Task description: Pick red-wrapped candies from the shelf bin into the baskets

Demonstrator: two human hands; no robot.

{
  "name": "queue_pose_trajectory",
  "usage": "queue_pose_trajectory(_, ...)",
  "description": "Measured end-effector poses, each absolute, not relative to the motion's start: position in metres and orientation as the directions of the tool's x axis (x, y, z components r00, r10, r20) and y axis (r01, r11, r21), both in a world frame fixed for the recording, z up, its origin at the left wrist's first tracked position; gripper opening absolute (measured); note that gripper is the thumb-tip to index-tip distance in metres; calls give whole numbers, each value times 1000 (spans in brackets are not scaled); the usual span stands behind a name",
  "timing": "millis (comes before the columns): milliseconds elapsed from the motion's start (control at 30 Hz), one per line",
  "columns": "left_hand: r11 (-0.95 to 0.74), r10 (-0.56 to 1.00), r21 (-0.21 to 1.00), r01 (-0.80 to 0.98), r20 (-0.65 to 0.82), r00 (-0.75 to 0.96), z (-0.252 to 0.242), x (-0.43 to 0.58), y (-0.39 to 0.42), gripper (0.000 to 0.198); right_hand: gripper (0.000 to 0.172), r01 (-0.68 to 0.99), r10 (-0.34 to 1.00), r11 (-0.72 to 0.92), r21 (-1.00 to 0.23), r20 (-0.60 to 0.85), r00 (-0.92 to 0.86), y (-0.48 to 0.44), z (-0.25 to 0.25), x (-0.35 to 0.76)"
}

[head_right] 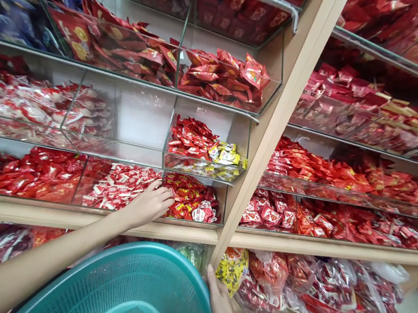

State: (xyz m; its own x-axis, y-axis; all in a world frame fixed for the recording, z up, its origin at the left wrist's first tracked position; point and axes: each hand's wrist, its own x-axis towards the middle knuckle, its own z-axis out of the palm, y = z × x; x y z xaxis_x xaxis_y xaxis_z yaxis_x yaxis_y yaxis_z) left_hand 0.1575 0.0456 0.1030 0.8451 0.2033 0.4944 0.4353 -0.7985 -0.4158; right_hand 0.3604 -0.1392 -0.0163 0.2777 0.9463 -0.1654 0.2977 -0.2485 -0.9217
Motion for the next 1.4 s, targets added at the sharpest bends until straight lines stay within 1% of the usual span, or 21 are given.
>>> queue_pose_trajectory(100, -819, 210, -389, 422, 481, 851, 107, 155, 50, 18, 62, 302, 951, -232, -925, -151, 269, -139, -16, 360)
queue_pose_trajectory(200, -860, 203, -319, 397, 500, 842, 114, 150, 48, 21, 60, 325, 952, -189, -926, -91, 294, -137, -19, 358)
queue_pose_trajectory(300, -895, 218, -206, 395, 570, 792, 111, 138, 36, 21, 55, 385, 942, -120, -915, 18, 337, -137, -24, 361)
queue_pose_trajectory(367, -902, 271, -107, 418, 614, 741, 99, 122, 27, 19, 51, 445, 928, -103, -889, 75, 365, -139, -25, 366)
queue_pose_trajectory(433, -918, 307, -14, 395, 606, 734, 81, 104, 21, 21, 47, 493, 916, -93, -865, 120, 383, -140, -20, 374)
queue_pose_trajectory(500, -921, 375, 126, 368, 542, 752, 61, 84, 19, 26, 44, 532, 899, -67, -844, 180, 400, -140, -6, 380)
queue_pose_trajectory(533, -896, 444, 227, 383, 500, 744, 52, 74, 20, 30, 44, 555, 888, -51, -830, 217, 406, -138, 4, 381)
queue_pose_trajectory(600, -774, 611, 466, 430, 370, 699, 35, 58, 22, 34, 41, 613, 872, -4, -790, 297, 389, -130, 29, 378)
queue_pose_trajectory(667, -614, 702, 667, 423, 215, 679, 24, 49, 24, 35, 35, 659, 875, 69, -749, 363, 321, -117, 54, 367)
queue_pose_trajectory(733, -471, 724, 800, 373, 109, 681, 18, 45, 23, 34, 27, 689, 882, 162, -706, 416, 219, -98, 75, 351)
queue_pose_trajectory(800, -334, 732, 888, 317, 32, 680, 14, 45, 22, 35, 20, 745, 865, 239, -623, 485, 128, -77, 88, 334)
queue_pose_trajectory(867, -235, 735, 929, 286, -23, 677, 11, 46, 21, 38, 18, 809, 833, 283, -515, 550, 59, -57, 94, 319)
queue_pose_trajectory(967, -173, 734, 936, 307, -86, 674, 6, 44, 24, 44, 19, 865, 812, 299, -404, 583, -8, -32, 95, 305)
queue_pose_trajectory(1100, 12, 679, 941, 339, -256, 688, 3, 38, 34, 51, 16, 898, 822, 251, -361, 570, 0, -13, 89, 298)
queue_pose_trajectory(1167, 65, 638, 944, 325, -289, 714, 1, 37, 39, 49, 15, 904, 824, 230, -360, 566, 16, -7, 86, 297)
queue_pose_trajectory(1233, 91, 568, 958, 271, -274, 776, -3, 39, 43, 46, 13, 908, 824, 220, -357, 565, 22, -4, 83, 296)
queue_pose_trajectory(1267, 88, 525, 970, 226, -238, 817, -5, 41, 44, 44, 13, 910, 824, 219, -351, 566, 21, -3, 83, 296)
queue_pose_trajectory(1333, 38, 474, 990, 136, -137, 870, -7, 45, 44, 36, 11, 917, 823, 219, -333, 568, 9, -2, 84, 294)
queue_pose_trajectory(1400, -50, 474, 995, 83, -50, 879, -6, 47, 43, 31, 10, 922, 821, 225, -315, 571, -6, -3, 85, 292)
